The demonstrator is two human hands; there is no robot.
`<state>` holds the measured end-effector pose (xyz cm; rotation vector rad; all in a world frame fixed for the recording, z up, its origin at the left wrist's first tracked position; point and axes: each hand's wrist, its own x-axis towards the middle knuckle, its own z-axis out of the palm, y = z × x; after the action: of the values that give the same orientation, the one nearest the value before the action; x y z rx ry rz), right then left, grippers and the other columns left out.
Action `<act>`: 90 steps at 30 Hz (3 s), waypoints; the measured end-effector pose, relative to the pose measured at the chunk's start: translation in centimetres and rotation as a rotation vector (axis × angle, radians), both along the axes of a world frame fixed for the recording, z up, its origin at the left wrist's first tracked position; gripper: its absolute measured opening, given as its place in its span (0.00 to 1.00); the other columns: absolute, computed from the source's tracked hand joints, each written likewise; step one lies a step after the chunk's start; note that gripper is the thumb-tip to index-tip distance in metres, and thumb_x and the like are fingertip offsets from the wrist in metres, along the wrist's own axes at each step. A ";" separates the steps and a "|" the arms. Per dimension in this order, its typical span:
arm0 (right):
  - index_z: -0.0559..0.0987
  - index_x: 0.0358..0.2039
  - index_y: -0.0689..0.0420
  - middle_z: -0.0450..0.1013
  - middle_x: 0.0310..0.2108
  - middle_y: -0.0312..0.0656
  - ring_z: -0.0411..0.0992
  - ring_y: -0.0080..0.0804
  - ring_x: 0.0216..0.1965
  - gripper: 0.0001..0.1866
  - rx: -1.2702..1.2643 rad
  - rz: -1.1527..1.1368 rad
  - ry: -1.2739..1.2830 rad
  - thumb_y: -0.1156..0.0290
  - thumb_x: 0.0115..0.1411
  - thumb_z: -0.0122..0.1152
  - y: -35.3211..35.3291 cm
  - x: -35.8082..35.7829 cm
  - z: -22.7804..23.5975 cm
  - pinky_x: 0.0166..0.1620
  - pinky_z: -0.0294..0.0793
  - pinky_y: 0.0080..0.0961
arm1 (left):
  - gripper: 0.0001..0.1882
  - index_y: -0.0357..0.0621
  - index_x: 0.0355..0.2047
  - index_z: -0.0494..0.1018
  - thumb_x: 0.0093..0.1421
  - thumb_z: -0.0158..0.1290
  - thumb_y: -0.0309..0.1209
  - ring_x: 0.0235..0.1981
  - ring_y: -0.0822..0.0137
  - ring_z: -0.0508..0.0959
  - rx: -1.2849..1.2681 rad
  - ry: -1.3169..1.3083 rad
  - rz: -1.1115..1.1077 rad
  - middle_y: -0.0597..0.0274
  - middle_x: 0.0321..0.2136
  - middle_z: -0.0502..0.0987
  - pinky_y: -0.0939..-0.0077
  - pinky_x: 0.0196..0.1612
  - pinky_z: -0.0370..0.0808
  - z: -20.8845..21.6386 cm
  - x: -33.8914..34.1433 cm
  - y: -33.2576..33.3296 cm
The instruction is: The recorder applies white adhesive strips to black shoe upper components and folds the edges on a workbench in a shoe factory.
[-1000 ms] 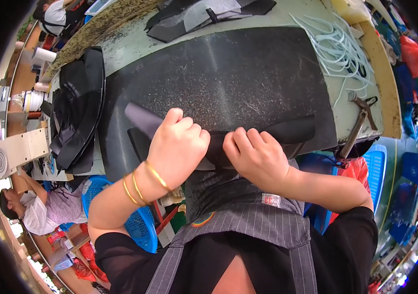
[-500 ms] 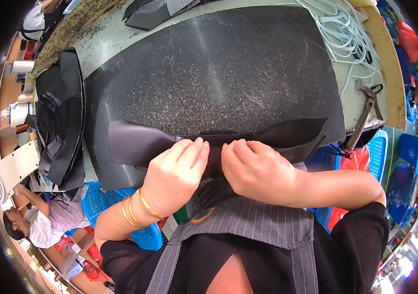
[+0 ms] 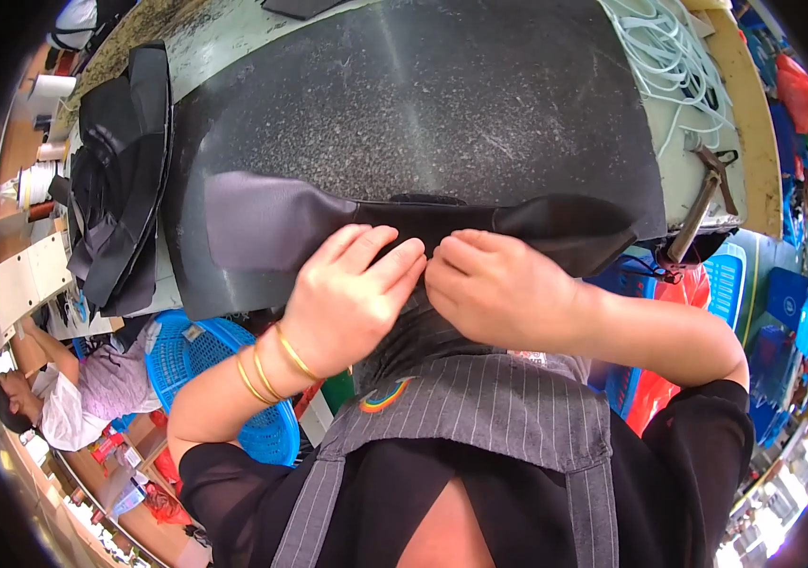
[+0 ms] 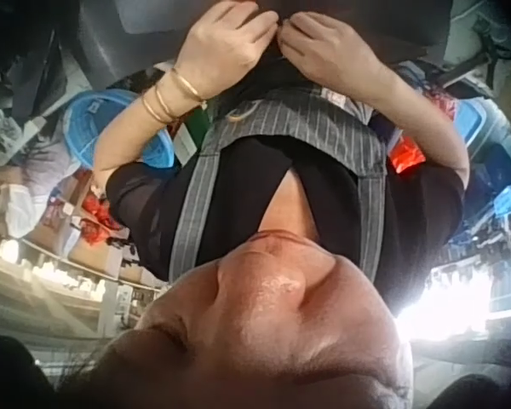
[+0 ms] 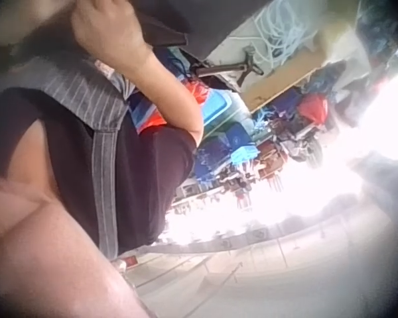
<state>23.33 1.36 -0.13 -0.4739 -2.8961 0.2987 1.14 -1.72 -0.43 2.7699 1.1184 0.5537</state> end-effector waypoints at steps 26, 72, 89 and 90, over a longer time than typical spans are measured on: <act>0.71 0.36 0.59 0.71 0.31 0.47 0.76 0.50 0.33 0.15 -0.163 -0.473 0.188 0.77 0.47 0.64 5.2 9.9 -2.8 0.33 0.77 0.41 | 0.14 0.32 0.32 0.77 0.53 0.67 0.31 0.42 0.47 0.76 -0.203 -0.430 0.297 0.48 0.42 0.78 0.58 0.45 0.75 -1.8 11.8 1.8; 0.77 0.50 0.65 0.76 0.52 0.50 0.75 0.45 0.54 0.28 -0.066 -0.289 0.137 0.62 0.52 0.69 0.9 7.7 -0.6 0.53 0.78 0.37 | 0.17 0.35 0.45 0.79 0.56 0.54 0.28 0.40 0.58 0.83 0.052 0.065 0.081 0.54 0.45 0.82 0.68 0.43 0.82 -1.3 4.9 -3.3; 0.78 0.45 0.66 0.72 0.40 0.42 0.72 0.33 0.39 0.24 0.233 -0.250 -0.054 0.65 0.50 0.61 -0.9 -6.8 -1.3 0.38 0.75 0.26 | 0.24 0.42 0.43 0.80 0.41 0.60 0.17 0.41 0.54 0.79 -0.242 -0.260 0.456 0.55 0.40 0.81 0.63 0.46 0.78 -1.1 -7.6 0.0; 0.78 0.45 0.66 0.72 0.40 0.42 0.72 0.33 0.39 0.24 0.228 -0.246 -0.065 0.65 0.50 0.61 -0.7 -7.1 -1.2 0.38 0.75 0.26 | 0.24 0.42 0.42 0.81 0.40 0.59 0.17 0.41 0.55 0.78 -0.178 -0.344 0.511 0.57 0.38 0.81 0.63 0.45 0.78 -1.9 -7.7 -0.1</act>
<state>16.26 0.71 -1.32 -0.8004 -2.8426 -0.0850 -6.55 -1.83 -2.30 2.1210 1.6844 0.8862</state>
